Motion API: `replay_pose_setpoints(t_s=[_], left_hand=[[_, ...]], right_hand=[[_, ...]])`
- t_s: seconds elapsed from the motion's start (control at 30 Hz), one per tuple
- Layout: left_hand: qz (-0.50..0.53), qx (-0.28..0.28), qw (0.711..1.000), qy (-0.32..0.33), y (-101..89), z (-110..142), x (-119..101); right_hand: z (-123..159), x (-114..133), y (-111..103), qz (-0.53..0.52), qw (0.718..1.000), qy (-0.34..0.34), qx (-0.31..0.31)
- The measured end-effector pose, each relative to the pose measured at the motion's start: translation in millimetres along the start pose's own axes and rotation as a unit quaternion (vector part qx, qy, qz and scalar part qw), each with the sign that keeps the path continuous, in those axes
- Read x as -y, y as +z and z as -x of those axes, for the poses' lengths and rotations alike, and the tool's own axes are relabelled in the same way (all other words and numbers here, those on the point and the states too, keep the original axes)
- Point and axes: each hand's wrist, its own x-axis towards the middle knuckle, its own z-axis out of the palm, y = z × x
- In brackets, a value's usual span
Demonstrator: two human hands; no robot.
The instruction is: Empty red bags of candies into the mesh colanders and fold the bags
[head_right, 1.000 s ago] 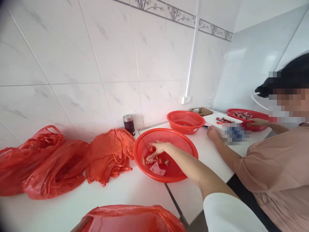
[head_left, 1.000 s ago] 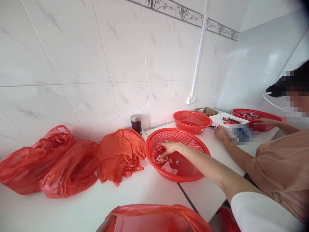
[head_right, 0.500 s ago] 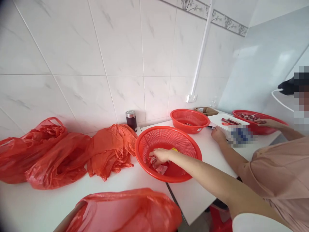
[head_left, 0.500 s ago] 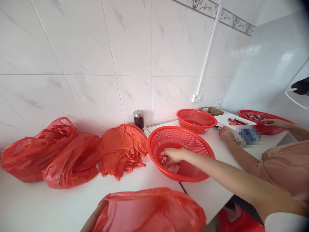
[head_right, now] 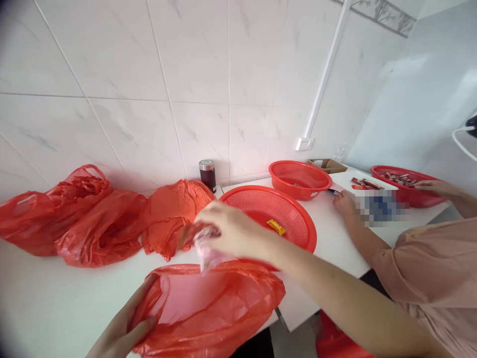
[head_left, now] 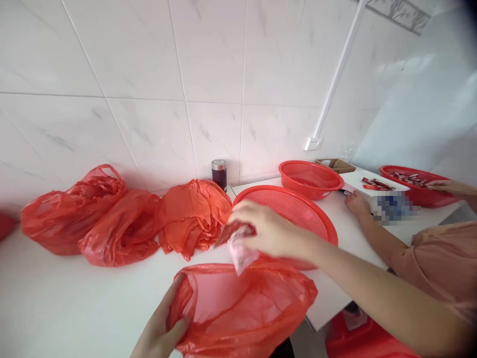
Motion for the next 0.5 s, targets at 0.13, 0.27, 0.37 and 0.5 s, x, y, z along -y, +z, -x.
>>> replay_pose_setpoints(t_s=[0.13,0.27,0.37,0.5], left_hand=[[0.032,0.073,0.996,-0.031,10.5,-4.2,-10.1],[-0.021,0.087,0.995,-0.052,5.7,-3.9,-5.0],[-0.044,0.061,0.996,-0.037,0.4,0.0,-3.5],[-0.031,0.056,0.998,-0.022,-1.5,6.9,-7.0]], right_hand=[[21.0,37.6,72.7,0.153,0.981,-0.058,0.103],[31.4,24.2,104.4,0.115,0.961,0.052,0.247],[26.2,11.5,82.9,0.011,0.953,0.103,0.284],[9.5,-22.1,20.7,-0.227,0.947,0.118,0.194]])
